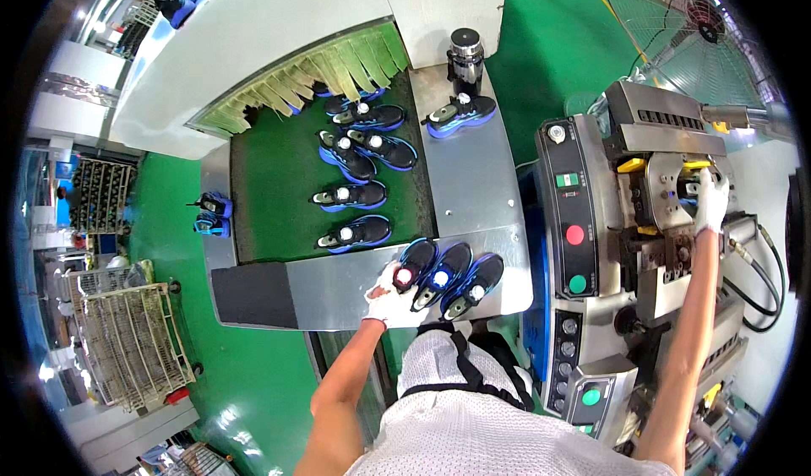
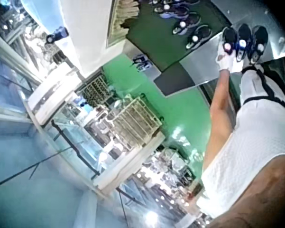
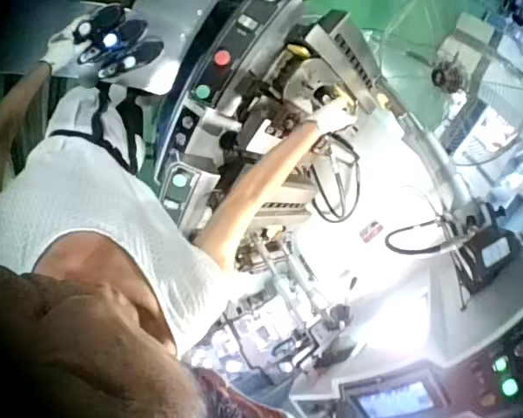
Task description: The person places shoes into a pressure-molding or heating machine and then transfers them onto a conveyor belt.
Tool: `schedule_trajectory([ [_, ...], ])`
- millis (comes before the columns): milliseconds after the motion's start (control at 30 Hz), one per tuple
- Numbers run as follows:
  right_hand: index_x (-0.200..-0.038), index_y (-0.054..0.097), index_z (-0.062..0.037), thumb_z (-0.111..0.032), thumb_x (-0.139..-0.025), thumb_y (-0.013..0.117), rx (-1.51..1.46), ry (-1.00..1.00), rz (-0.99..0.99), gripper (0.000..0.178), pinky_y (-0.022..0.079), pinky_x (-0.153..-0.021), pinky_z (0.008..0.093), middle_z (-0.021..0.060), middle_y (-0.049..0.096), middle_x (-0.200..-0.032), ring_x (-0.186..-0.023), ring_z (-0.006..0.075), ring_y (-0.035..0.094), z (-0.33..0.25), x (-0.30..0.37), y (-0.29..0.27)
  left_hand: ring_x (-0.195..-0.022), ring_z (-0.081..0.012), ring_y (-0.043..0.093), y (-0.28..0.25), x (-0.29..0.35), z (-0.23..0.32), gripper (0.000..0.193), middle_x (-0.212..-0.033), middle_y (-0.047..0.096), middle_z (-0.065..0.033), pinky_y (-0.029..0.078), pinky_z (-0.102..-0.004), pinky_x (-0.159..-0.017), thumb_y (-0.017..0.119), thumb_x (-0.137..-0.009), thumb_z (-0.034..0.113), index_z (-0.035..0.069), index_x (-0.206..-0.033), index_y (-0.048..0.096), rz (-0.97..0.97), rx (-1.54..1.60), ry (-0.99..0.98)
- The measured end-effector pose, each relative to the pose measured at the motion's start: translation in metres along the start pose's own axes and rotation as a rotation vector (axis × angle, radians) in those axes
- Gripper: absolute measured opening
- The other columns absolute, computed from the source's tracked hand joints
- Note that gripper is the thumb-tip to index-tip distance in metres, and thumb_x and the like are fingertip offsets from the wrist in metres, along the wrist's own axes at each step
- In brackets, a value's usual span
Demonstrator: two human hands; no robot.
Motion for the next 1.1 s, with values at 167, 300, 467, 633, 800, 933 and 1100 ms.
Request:
schedule_trajectory([
  [167,-0.159,0.024,0.0046,-0.011,-0.094,0.065,0.036,-0.394,-0.031,0.078,0.017,-0.127,0.0427,0.0252,0.021,-0.167,-0.157,0.0358,0.020,-0.099,0.279,0.036,-0.109,-0.0428,0.065,0.011,-0.018,0.038,0.052,-0.113,0.068,-0.0196,0.053,-0.0484,-0.092,0.081,-0.078,0.023,0.008,-0.123,0.059,-0.020,0.060,0.226],
  [300,-0.160,0.024,0.0025,-0.037,-0.088,0.068,0.999,-0.366,-0.439,0.093,0.012,-0.126,0.0515,0.0271,0.019,-0.167,-0.156,0.0431,0.015,-0.020,0.367,0.121,-0.118,-0.0425,0.061,0.021,-0.017,0.014,0.062,-0.126,0.062,-0.0220,0.051,-0.0492,-0.095,0.079,-0.078,0.022,0.007,-0.131,0.053,-0.121,0.115,0.332],
  [467,-0.161,0.022,0.0010,-0.027,-0.087,0.076,0.161,-0.168,-0.458,0.096,0.025,-0.123,0.0457,0.0294,0.024,-0.164,-0.154,0.0374,0.026,-0.117,0.435,0.142,-0.141,-0.0400,0.045,0.014,-0.019,-0.001,0.082,-0.152,0.045,-0.0263,0.037,-0.0481,-0.118,0.078,-0.078,0.020,0.001,-0.148,0.040,-0.194,0.076,0.392],
  [633,-0.153,0.034,0.0053,-0.020,-0.082,0.080,-0.143,0.255,-0.355,0.088,0.029,-0.123,0.0410,0.0287,0.040,-0.155,-0.147,0.0393,0.038,-0.147,0.575,0.263,-0.123,-0.0377,0.061,-0.018,-0.050,-0.018,0.086,-0.135,0.061,-0.0220,0.047,-0.0466,-0.106,0.080,-0.081,0.031,0.005,-0.151,0.037,-0.512,0.247,0.032],
  [800,-0.145,0.050,-0.0047,-0.026,-0.079,0.081,0.035,0.572,-0.262,0.076,0.041,-0.112,0.0417,0.0249,0.057,-0.139,-0.130,0.0371,0.054,-0.141,0.577,0.293,-0.119,-0.0297,0.060,-0.066,-0.100,-0.010,0.076,-0.132,0.062,-0.0181,0.047,-0.0422,-0.104,0.083,-0.082,0.024,-0.001,-0.143,0.046,-0.493,0.264,0.097],
  [933,-0.140,0.058,-0.0072,-0.027,-0.077,0.081,-0.540,0.827,-0.179,0.069,0.049,-0.102,0.0383,0.0162,0.063,-0.131,-0.116,0.0274,0.062,-0.149,0.562,0.209,-0.119,-0.0256,0.058,-0.091,-0.105,0.058,0.073,-0.134,0.060,-0.0149,0.046,-0.0400,-0.105,0.082,-0.083,0.016,-0.002,-0.143,0.045,-0.422,0.129,0.277],
  [1100,-0.139,0.058,-0.0034,-0.032,-0.078,0.081,-0.626,0.704,0.214,0.071,0.047,-0.105,0.0369,0.0150,0.064,-0.130,-0.119,0.0256,0.060,-0.136,0.627,0.075,-0.125,-0.0266,0.056,-0.036,0.014,0.137,0.079,-0.142,0.055,-0.0192,0.045,-0.0403,-0.108,0.081,-0.084,0.015,-0.003,-0.149,0.040,-0.712,-0.075,0.578],
])
Point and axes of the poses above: each hand's wrist, its own x-axis away from the middle knuckle, its own y-axis out of the palm, z = x × y, the point moved 7 cm from there along -x, towards the middle knuckle
